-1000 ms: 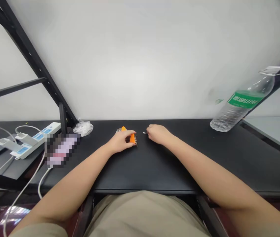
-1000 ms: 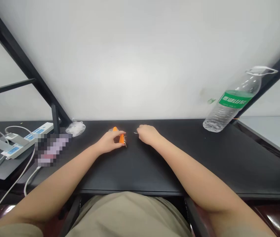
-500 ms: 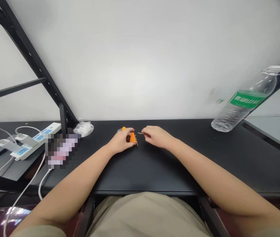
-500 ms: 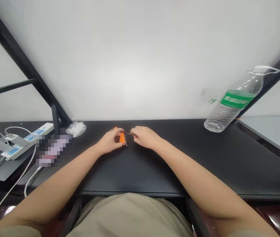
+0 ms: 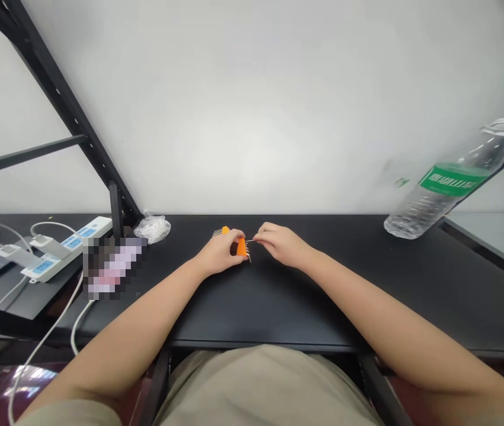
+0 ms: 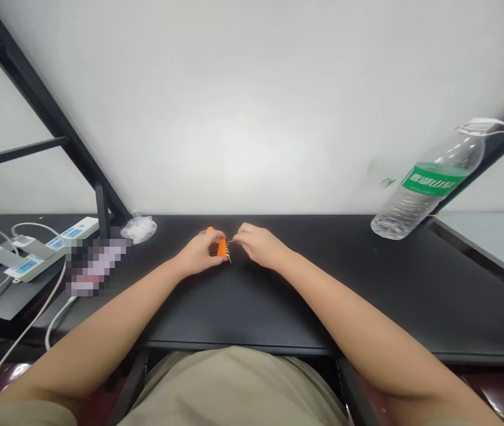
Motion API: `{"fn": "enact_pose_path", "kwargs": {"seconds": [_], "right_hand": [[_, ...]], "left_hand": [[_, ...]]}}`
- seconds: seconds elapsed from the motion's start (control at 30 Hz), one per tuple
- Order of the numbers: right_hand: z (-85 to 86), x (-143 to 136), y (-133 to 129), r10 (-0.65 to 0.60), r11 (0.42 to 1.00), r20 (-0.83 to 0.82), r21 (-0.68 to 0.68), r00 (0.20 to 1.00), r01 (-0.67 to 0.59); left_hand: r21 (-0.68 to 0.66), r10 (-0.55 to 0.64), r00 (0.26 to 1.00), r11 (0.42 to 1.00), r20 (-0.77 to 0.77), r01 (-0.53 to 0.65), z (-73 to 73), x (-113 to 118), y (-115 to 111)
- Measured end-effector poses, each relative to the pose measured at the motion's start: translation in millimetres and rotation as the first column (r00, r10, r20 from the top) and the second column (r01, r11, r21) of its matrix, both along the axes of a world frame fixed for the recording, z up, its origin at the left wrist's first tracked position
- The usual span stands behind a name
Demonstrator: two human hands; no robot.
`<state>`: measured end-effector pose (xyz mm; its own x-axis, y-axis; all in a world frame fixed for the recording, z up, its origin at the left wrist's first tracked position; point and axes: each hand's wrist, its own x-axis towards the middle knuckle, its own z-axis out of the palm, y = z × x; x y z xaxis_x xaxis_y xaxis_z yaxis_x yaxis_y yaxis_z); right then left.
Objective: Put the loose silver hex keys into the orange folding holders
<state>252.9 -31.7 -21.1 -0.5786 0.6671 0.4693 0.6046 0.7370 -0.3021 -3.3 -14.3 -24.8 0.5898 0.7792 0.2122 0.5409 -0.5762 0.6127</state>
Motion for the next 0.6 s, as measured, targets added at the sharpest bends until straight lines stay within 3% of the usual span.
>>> {"fn": "enact_pose_path", "kwargs": {"seconds": [0.23,0.37,0.5,0.6], "right_hand": [[1.3,-4,-6,-0.006,1.000,0.043,0.017,0.999,0.005],[3.6,-14,-11,0.030,0.999,0.011,-0.012,0.999,-0.030],[3.6,-19,-9,0.029,0.966,-0.326,-0.233,0.945,-0.110],[-2.9,-17,-4,-0.123,0.818,-0.550,-0.528,0.826,-0.229]], "left_hand": [[0.010,0.007,1.000,1.000,-0.024,-0.007,0.1,2,-2],[0.090,-0.015,0.998,0.996,-0.053,0.019,3.4,4,-3],[0.203,-0.061,0.998,0.977,-0.024,0.064,8.2,7,-6],[0.254,-0.069,0.997,0.965,0.018,0.062,11.5,10,-10]]}}
